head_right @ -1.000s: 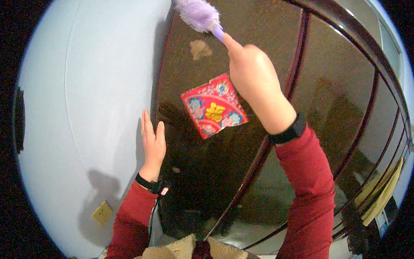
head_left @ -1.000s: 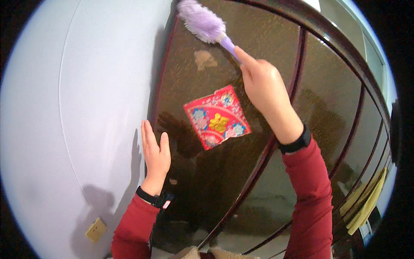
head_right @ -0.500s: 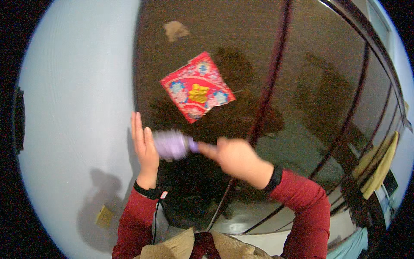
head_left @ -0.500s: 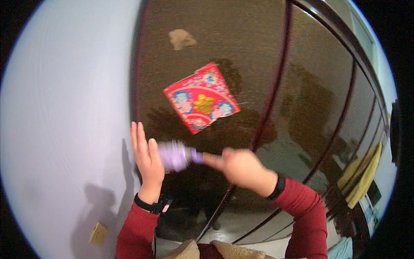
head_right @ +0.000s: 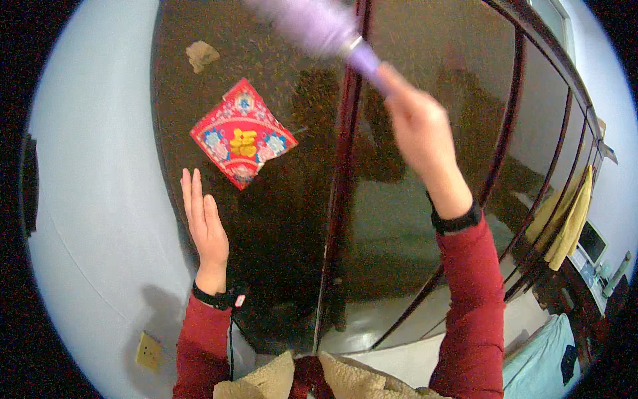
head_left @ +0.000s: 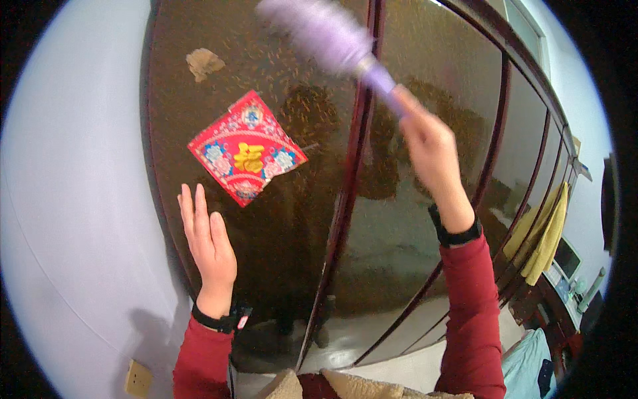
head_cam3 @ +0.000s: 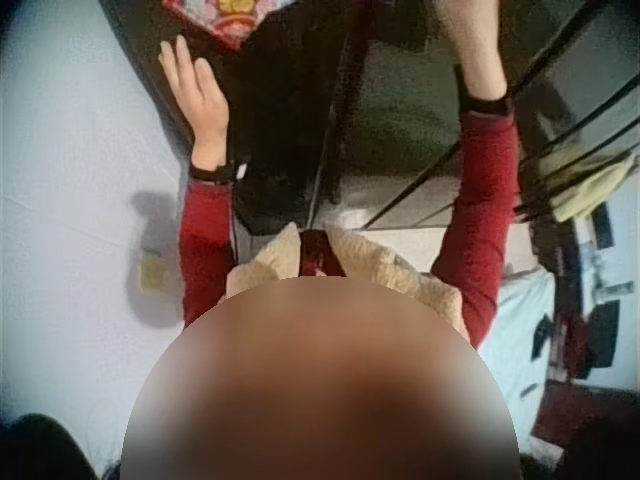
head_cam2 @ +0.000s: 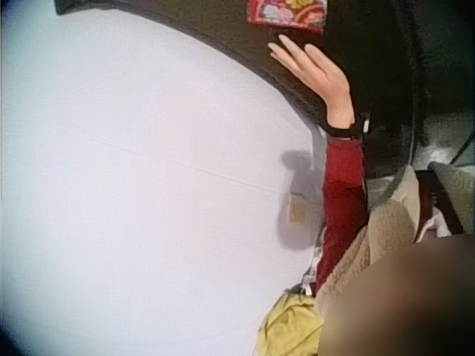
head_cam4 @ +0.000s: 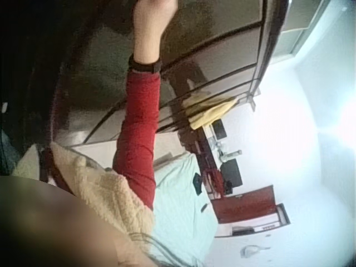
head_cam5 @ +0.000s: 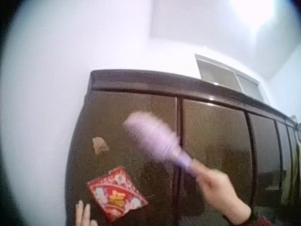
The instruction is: The person uses a purple duster to wipe the surface of a dark wooden wardrobe and the adjacent wall in a bedroom. They repeatedly sweep the duster across the wardrobe doors and side panels, occasionally moving to the nearby wall and back.
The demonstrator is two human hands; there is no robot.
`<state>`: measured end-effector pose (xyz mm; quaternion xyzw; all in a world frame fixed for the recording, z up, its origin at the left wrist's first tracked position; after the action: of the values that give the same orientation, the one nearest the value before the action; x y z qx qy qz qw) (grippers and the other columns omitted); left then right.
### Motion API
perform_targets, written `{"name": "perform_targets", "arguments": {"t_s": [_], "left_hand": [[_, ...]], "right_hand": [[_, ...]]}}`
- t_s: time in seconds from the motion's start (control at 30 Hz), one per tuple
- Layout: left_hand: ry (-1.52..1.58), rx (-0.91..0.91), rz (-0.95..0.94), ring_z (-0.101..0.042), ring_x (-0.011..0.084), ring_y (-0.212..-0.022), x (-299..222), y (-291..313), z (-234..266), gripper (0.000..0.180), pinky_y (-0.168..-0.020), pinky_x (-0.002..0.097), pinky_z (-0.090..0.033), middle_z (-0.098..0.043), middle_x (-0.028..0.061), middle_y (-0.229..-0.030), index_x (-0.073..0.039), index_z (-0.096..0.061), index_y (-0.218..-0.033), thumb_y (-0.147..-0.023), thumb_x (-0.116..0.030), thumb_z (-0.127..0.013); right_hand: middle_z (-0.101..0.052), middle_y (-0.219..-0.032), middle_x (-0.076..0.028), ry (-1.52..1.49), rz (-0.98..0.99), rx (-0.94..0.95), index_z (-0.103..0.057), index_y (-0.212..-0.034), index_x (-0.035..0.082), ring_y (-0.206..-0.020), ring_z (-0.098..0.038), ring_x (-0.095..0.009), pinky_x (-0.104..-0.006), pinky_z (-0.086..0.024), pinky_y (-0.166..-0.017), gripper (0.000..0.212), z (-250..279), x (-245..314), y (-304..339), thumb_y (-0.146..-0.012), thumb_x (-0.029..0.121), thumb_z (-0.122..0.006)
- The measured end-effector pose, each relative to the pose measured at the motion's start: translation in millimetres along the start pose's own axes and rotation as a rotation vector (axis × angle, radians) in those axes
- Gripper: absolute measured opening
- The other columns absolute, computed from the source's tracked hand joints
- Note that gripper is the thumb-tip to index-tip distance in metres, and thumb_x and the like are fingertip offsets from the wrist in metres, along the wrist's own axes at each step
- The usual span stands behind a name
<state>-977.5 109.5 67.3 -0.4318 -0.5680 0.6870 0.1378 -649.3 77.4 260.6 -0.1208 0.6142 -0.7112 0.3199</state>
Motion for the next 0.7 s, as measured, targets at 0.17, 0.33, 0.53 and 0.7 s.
{"name": "perform_targets", "arguments": {"t_s": [0.17, 0.33, 0.53, 0.7], "left_hand": [[-0.06, -0.035, 0.064, -0.024, 0.0398, -0.154, 10.0, 24.6, -2.1, 0.05, -0.124, 0.0484, -0.021, -0.026, 0.0226, -0.167, -0.003, -0.039, -0.157, -0.11, -0.022, -0.042], [-0.16, -0.078, 0.357, -0.022, 0.0389, -0.155, 80.2, 86.1, -1.0, 0.057, -0.126, 0.0459, -0.019, -0.023, 0.0262, -0.166, 0.001, -0.029, -0.159, -0.111, -0.028, -0.04], [-0.231, 0.001, 0.784, -0.024, 0.0407, -0.153, 191.9, 204.1, -14.2, 0.066, -0.126, 0.0439, -0.021, -0.026, 0.0299, -0.164, 0.006, -0.024, -0.159, -0.112, -0.039, -0.036], [-0.145, 0.217, 1.14, -0.032, 0.0453, -0.149, 217.2, 313.6, -15.2, 0.076, -0.122, 0.0436, -0.028, -0.029, 0.0354, -0.16, 0.01, -0.021, -0.158, -0.11, -0.047, -0.036]], "right_hand": [[-0.066, -0.088, -0.016, -0.011, 0.05, 0.04, -0.061, -0.143, 0.016, -0.074, -0.064, -0.031, -0.041, -0.052, -0.068, 0.048, -10.3, -4.8, 54.5, -0.097, 0.004, -0.061], [-0.049, -0.071, -0.014, -0.145, -0.19, 0.408, -0.053, -0.15, 0.014, -0.061, -0.053, -0.032, -0.0443, -0.048, -0.056, 0.063, -61.9, 24.6, 219.9, -0.09, -0.003, -0.065], [-0.063, -0.081, -0.019, -0.36, -0.264, 1.135, -0.028, -0.163, 0.032, -0.063, -0.064, -0.039, -0.0506, -0.055, -0.06, 0.09, -158.4, 98.2, 419.4, -0.084, 0.0, -0.056], [-0.069, -0.083, -0.022, -0.524, -0.201, 1.514, -0.05, -0.151, 0.018, -0.073, -0.067, -0.041, -0.053, -0.055, -0.066, 0.064, -210.9, 151.4, 496.8, -0.088, 0.005, -0.053]]}}
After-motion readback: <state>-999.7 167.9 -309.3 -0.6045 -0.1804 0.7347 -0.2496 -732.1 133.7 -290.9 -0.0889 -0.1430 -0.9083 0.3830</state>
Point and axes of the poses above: each hand's wrist, its own y-axis away from the middle knuckle, its own z-axis out of the back of the hand, x = y × z, the point moved 5 cm from there along -y, towards the middle knuckle
